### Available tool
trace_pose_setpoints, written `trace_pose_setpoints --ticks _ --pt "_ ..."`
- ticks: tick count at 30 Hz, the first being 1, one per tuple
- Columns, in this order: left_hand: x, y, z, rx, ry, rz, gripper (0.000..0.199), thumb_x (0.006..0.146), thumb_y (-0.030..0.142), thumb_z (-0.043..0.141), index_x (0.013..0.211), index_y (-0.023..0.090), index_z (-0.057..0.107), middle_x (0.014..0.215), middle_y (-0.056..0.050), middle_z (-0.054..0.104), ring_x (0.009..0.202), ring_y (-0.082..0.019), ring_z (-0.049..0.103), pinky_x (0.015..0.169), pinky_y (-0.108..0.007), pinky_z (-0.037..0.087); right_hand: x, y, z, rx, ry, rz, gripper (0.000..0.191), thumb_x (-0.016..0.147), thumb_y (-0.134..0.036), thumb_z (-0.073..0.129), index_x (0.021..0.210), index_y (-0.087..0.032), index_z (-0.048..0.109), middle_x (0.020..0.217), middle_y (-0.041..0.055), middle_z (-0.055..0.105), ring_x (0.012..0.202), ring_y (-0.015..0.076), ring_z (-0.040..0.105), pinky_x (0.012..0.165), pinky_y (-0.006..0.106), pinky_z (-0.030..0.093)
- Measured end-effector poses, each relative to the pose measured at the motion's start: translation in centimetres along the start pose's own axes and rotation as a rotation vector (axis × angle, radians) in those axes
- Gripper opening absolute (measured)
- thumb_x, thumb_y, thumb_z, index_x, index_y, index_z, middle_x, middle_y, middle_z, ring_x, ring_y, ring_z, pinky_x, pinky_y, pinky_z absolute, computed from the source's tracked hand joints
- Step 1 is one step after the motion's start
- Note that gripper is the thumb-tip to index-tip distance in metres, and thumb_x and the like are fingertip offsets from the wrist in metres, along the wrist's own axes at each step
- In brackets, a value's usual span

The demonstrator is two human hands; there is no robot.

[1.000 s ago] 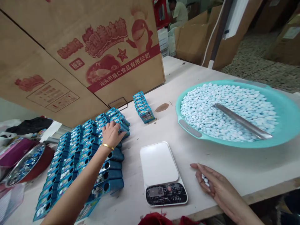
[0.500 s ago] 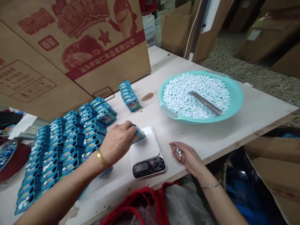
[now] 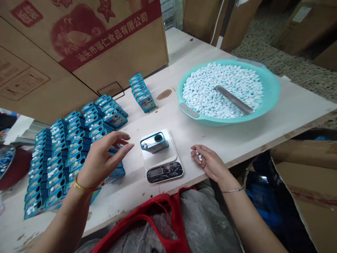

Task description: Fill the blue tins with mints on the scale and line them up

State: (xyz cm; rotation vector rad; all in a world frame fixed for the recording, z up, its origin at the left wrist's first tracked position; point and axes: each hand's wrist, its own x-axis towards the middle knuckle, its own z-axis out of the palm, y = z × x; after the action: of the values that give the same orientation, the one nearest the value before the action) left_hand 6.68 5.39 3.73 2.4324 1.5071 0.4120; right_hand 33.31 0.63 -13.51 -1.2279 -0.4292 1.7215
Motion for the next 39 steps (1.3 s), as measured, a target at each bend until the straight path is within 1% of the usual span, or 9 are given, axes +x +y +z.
trace_pose_setpoints --ticks 6,12,16,21,24,26,31,34,39 --pt "-5.8 -3.3 1.4 -0.138 0.005 -0.238 0.023 0.087 0.039 0.051 0.092 0.018 0.058 0.09 -0.003 0.065 0.076 -0.013 0.061 0.067 -0.025 0.048 -0.3 -0.3 0.5 -0.043 0.009 0.04 0.028 0.068 -0.041 0.073 0.081 -0.018 0.067 0.073 0.0021 0.06 0.051 0.0054 0.04 0.043 0.018 0.033" --pt "-9.2 -4.4 4.0 -0.215 -0.059 -0.284 0.024 0.087 0.039 0.05 0.097 0.019 0.058 0.092 -0.005 0.065 0.078 -0.014 0.062 0.068 -0.026 0.05 -1.0 -2.4 1.9 -0.214 0.036 0.042 0.031 0.06 -0.041 0.079 0.077 -0.017 0.069 0.074 0.0037 0.06 0.055 0.0074 0.043 0.043 0.02 0.032" --pt "-9.5 -4.4 4.7 -0.226 -0.079 -0.268 0.023 0.088 0.038 0.048 0.095 0.018 0.058 0.091 -0.005 0.064 0.074 -0.014 0.06 0.065 -0.025 0.049 -2.1 -5.3 4.3 -0.377 -0.033 -0.029 0.031 0.065 -0.044 0.075 0.079 -0.017 0.068 0.072 0.0025 0.057 0.052 0.0065 0.038 0.044 0.022 0.03" --pt "-9.0 -4.3 4.9 -0.264 -0.078 -0.238 0.022 0.089 0.037 0.047 0.096 0.018 0.057 0.092 -0.005 0.064 0.078 -0.014 0.061 0.068 -0.026 0.05 -3.1 -8.8 9.2 -0.642 -0.152 -0.198 0.029 0.07 -0.046 0.069 0.08 -0.019 0.067 0.058 -0.0019 0.049 0.05 0.0081 0.033 0.046 0.026 0.025" --pt "-8.9 -4.3 5.1 -0.289 -0.067 -0.224 0.022 0.089 0.037 0.047 0.096 0.018 0.057 0.092 -0.005 0.064 0.078 -0.014 0.061 0.067 -0.025 0.05 -2.9 -9.8 11.9 -0.872 -0.239 -0.328 0.024 0.077 -0.044 0.061 0.078 -0.021 0.067 0.052 -0.0037 0.044 0.05 0.0102 0.036 0.047 0.026 0.026" --pt "-9.0 -4.4 5.3 -0.299 -0.067 -0.229 0.023 0.089 0.037 0.046 0.096 0.018 0.057 0.094 -0.005 0.064 0.079 -0.014 0.061 0.064 -0.024 0.05 -2.4 -10.1 13.0 -1.043 -0.281 -0.427 0.019 0.081 -0.038 0.058 0.076 -0.021 0.066 0.058 -0.0017 0.052 0.056 0.0123 0.044 0.053 0.027 0.033" --pt "-9.5 -5.0 5.8 -0.293 -0.073 -0.239 0.023 0.089 0.038 0.046 0.097 0.019 0.056 0.094 -0.005 0.064 0.079 -0.014 0.061 0.063 -0.024 0.05 -1.4 -9.9 13.4 -1.371 -0.36 -0.608 0.015 0.083 -0.024 0.055 0.095 -0.021 0.064 0.096 0.0055 0.063 0.088 0.0187 0.056 0.079 0.032 0.042" --pt "-9.6 -5.1 5.9 -0.297 -0.084 -0.228 0.021 0.089 0.036 0.046 0.096 0.019 0.056 0.093 -0.005 0.064 0.079 -0.014 0.062 0.068 -0.026 0.05 -1.1 -9.8 13.1 -1.45 -0.368 -0.665 0.025 0.082 -0.023 0.055 0.107 -0.021 0.06 0.103 0.0069 0.059 0.087 0.0185 0.056 0.079 0.032 0.043" --pt "-9.4 -4.8 6.2 -0.309 -0.105 -0.216 0.02 0.089 0.034 0.046 0.096 0.019 0.057 0.093 -0.005 0.064 0.078 -0.014 0.062 0.067 -0.026 0.05 -0.7 -9.8 13.6 -1.51 -0.41 -0.664 0.027 0.083 -0.022 0.053 0.11 -0.021 0.057 0.103 0.0071 0.057 0.082 0.0178 0.056 0.077 0.032 0.044"
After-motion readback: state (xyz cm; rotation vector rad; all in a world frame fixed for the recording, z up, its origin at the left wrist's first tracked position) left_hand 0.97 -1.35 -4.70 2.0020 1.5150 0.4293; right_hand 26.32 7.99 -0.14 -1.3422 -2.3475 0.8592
